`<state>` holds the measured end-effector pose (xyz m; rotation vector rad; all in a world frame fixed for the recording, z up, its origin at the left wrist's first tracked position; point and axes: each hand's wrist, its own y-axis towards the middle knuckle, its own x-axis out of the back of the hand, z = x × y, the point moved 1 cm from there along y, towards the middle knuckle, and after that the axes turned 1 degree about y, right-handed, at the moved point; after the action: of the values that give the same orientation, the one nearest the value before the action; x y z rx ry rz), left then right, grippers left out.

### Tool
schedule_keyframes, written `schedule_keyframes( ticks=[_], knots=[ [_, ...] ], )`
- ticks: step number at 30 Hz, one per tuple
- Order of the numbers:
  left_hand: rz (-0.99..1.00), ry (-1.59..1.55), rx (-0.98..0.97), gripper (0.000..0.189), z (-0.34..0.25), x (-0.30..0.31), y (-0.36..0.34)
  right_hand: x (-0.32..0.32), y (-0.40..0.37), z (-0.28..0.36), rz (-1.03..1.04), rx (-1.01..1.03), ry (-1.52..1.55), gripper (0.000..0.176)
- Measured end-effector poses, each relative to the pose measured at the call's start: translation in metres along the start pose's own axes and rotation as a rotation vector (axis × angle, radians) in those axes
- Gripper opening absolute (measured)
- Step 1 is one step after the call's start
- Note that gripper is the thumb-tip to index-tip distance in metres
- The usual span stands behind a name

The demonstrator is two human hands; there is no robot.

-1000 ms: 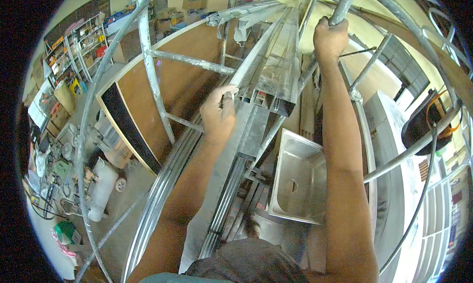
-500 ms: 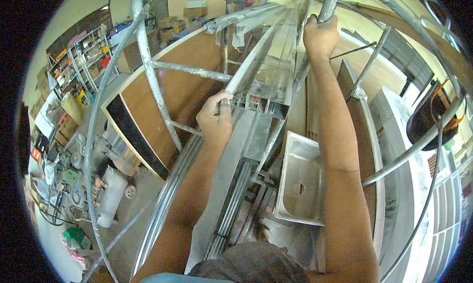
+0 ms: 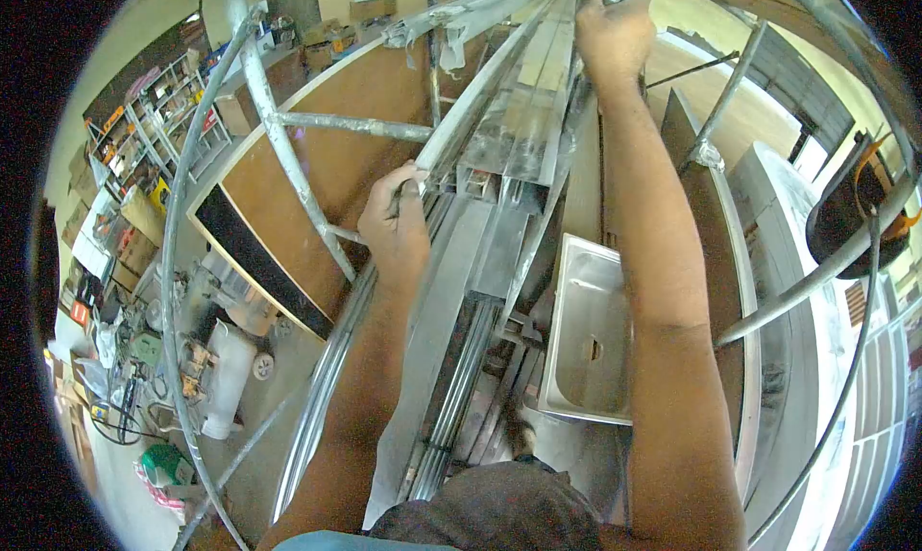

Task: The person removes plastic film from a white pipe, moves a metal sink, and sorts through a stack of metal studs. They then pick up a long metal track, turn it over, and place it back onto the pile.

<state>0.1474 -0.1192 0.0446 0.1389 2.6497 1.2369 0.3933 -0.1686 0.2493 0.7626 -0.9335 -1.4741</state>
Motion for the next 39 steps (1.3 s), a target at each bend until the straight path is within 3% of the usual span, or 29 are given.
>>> schedule_keyframes(
  ticks=[9,14,29,39],
  knots=[
    [0.016,0.046,0.071,0.019,-0.008,0.011,-0.002,-0.002,0.002,0.002,-0.036,0.089,-0.053,0.037],
    [0.012,0.010,-0.028,0.019,-0.010,0.013,-0.001,-0.003,0.003,0.003,-0.049,0.108,-0.104,0.038],
    [0.116,0.069,-0.025,0.023,-0.008,0.015,0.001,0.000,-0.001,0.006,0.000,-0.004,-0.019,0.039],
    [0.149,0.295,-0.200,0.020,0.013,0.059,0.037,-0.003,-0.001,0.004,-0.051,0.026,-0.004,0.036]
  ],
)
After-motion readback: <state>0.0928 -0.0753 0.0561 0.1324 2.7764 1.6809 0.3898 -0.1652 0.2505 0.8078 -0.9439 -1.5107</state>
